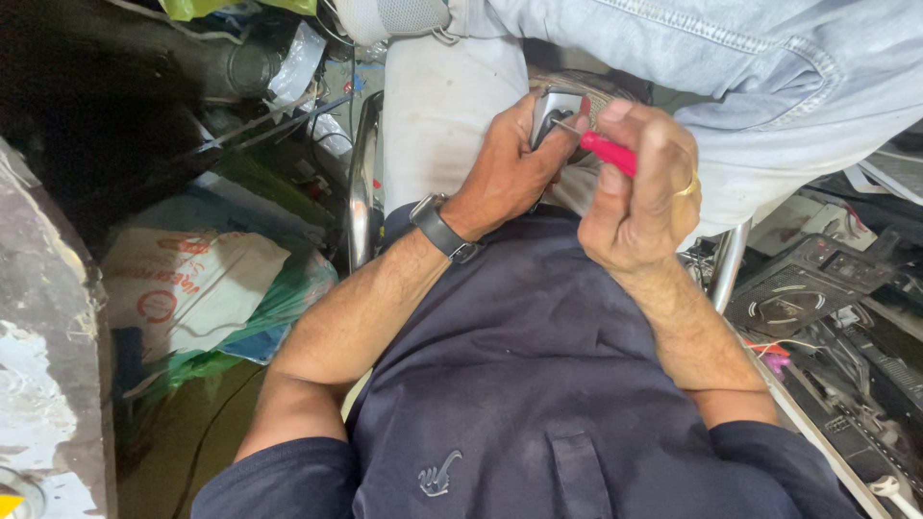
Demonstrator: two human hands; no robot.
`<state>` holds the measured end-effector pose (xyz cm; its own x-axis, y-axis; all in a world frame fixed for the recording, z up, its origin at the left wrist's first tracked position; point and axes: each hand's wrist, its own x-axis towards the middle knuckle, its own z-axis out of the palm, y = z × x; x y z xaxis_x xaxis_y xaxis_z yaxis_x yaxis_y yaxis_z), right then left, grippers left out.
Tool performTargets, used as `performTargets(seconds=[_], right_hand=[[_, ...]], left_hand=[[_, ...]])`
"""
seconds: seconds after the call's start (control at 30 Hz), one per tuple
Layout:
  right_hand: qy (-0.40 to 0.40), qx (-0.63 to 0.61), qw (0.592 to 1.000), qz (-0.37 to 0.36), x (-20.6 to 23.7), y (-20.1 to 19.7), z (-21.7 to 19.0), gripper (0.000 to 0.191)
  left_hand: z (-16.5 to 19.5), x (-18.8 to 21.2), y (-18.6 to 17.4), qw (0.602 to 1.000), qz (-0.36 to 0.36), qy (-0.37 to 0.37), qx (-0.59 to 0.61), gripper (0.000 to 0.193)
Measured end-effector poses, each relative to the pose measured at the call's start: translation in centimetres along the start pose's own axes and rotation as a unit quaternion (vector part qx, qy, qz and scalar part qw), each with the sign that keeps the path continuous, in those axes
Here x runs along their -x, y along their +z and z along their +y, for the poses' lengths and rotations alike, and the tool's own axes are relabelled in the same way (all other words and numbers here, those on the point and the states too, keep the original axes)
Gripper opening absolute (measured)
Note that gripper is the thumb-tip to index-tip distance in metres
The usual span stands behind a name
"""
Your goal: The person disassembles a small electronic device, removes the circuit board, and uses a screwdriver to adjust internal components. They then reassemble the device and place it on the workbench.
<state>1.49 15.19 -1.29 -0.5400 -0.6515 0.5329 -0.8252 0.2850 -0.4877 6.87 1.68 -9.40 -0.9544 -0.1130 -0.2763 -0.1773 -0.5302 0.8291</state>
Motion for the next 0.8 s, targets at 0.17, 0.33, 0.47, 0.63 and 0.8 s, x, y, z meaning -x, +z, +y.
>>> performTargets(seconds=[0.17,0.33,0.47,0.63,0.8], right_hand=[[0.001,0.064,0.998,0.017,0.7,-0.1,0.2,0.048],[0.029,-0.041,0.999,-0.002,1.2,0.1,-0.3,0.036],[0.035,0.001,0.999,0.035,0.9,0.4,-0.1,0.047],[0.043,-0.016,0.999,-0.008,1.3,0.1,-0.4,0.042],[0.043,0.016,0.999,0.022,1.5,0.1,-0.2,0.050]], left_hand=[[-0.1,0.1,0.2,1.000,0.006,0.002,0.002,0.021],[-0.5,0.0,0.2,0.999,-0.001,0.038,0.012,0.022],[-0.4,0.1,0.1,1.000,0.007,0.004,0.007,0.022],[0.0,0.4,0.0,1.000,0.001,0.029,0.001,0.023],[-0.1,0.4,0.1,1.000,0.006,0.006,0.009,0.022]])
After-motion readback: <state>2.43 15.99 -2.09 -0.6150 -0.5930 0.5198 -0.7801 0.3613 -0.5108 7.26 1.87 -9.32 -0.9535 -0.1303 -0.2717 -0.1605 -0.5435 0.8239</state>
